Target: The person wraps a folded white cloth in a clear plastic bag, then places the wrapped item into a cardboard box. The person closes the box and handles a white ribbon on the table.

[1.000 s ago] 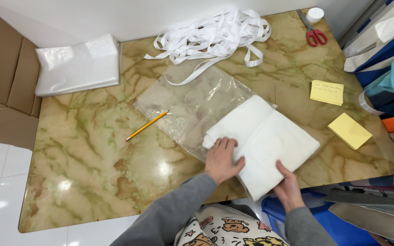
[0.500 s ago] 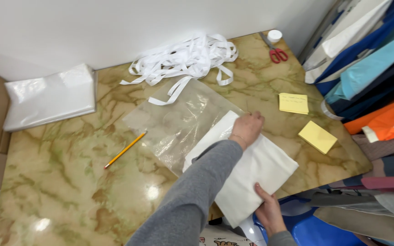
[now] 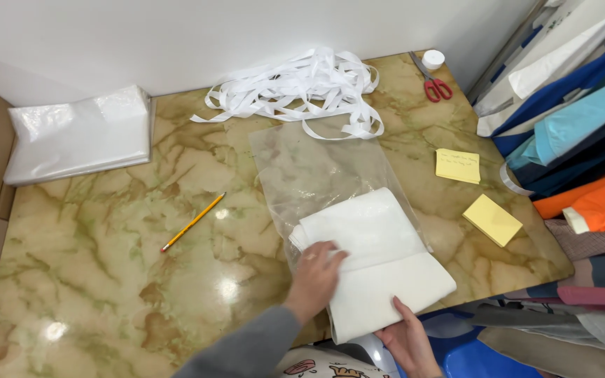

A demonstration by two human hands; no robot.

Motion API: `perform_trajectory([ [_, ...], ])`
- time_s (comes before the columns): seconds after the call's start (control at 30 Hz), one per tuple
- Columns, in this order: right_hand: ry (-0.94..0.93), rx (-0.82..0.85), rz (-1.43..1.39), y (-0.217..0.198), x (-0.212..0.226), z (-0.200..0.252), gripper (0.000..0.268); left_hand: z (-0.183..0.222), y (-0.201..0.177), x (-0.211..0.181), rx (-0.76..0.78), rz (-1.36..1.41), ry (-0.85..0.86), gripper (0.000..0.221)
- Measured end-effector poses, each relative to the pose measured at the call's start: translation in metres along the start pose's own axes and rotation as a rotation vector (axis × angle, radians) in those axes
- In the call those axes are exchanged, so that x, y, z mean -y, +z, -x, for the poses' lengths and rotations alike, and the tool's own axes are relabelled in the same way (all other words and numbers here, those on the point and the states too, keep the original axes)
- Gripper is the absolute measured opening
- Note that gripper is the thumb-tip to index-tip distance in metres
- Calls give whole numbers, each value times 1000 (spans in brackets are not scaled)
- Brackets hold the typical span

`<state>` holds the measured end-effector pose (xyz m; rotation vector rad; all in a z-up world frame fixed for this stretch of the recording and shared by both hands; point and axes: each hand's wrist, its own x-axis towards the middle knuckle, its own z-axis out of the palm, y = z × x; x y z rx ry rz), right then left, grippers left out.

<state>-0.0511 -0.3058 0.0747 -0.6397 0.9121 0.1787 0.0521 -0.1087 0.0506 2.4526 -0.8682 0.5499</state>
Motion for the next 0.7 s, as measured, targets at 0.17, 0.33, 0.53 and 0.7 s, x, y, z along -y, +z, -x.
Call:
perform_trajectory([
  [0.17,-9,12,42,7,0,2,56,71,-6,24,137,-14,-476,58],
  [0.33,10,37,-29,22,-8,1,55,60,1,20,88,134,-981,89],
  [0.53,56,19,-7,83,-13,48,60,62,21,33,133,800,-1351,46],
  [0.7,29,77,117,71,-13,35,56,70,37,30,-72,1420,-1428,20],
])
